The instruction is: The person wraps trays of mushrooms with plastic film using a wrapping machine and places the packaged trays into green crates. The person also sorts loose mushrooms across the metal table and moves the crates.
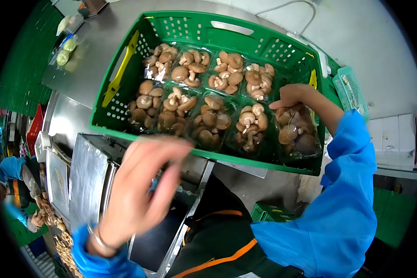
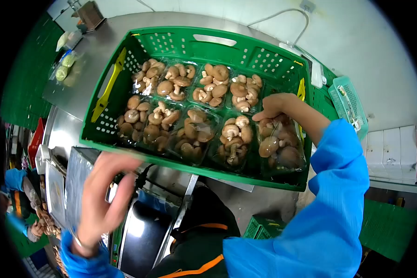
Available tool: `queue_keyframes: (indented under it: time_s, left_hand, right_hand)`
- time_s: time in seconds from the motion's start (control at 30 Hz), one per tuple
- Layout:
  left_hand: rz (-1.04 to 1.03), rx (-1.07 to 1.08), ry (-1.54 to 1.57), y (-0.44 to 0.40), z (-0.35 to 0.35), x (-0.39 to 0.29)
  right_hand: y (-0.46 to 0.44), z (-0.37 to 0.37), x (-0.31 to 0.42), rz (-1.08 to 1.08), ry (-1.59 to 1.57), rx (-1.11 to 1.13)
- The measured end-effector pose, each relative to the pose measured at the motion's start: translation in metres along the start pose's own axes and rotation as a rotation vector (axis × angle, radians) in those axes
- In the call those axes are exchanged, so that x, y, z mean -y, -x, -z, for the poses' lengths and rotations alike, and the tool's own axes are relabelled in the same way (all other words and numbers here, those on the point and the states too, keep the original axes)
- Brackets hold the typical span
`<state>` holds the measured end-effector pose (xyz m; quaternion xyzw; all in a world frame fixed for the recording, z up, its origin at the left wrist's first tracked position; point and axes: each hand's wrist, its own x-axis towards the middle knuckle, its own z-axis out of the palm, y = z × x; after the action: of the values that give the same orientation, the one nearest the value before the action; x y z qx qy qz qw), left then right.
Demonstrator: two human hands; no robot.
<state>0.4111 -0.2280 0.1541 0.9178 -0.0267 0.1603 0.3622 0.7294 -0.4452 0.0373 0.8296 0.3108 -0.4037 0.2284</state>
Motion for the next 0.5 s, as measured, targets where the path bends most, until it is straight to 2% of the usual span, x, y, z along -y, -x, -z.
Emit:
queue_keyframes:
  time_s: [0.03, 0.1, 0.13, 0.2, 0.23, 0.3, 0.4, 0.5]
  left_hand:
    - [-0.113, 0.064, 0.003, -0.033, -0.019, 0.012]
    - [-0.203, 0.295, -0.094, -0.085, -0.076, 0.060]
    - [-0.191, 0.447, -0.049, -0.105, -0.110, 0.085]
    - [-0.246, 0.759, -0.257, -0.136, -0.167, 0.123]
    - [-0.167, 0.990, -0.362, -0.146, -0.194, 0.139]
    - [-0.251, 0.947, -0.561, -0.144, -0.222, 0.151]
    - [-0.244, 0.991, -0.609, -0.144, -0.213, 0.155]
    - [-0.156, 0.965, -0.849, -0.157, -0.209, 0.155]
  right_hand:
    - [0.007, 0.007, 0.003, -0.024, 0.028, 0.011]
    - [0.012, 0.006, -0.001, -0.021, -0.007, 0.009]
    - [0.011, 0.001, -0.004, -0.023, -0.015, -0.009]
    - [0.023, 0.002, -0.003, -0.097, -0.047, 0.038]
    - [0.024, -0.003, -0.010, -0.073, -0.086, -0.001]
    - [0.023, -0.019, -0.024, -0.014, -0.163, -0.061]
    - [0.042, -0.008, -0.021, -0.098, -0.346, -0.028]
    - [0.044, -0.011, -0.025, 0.047, -0.317, -0.121]
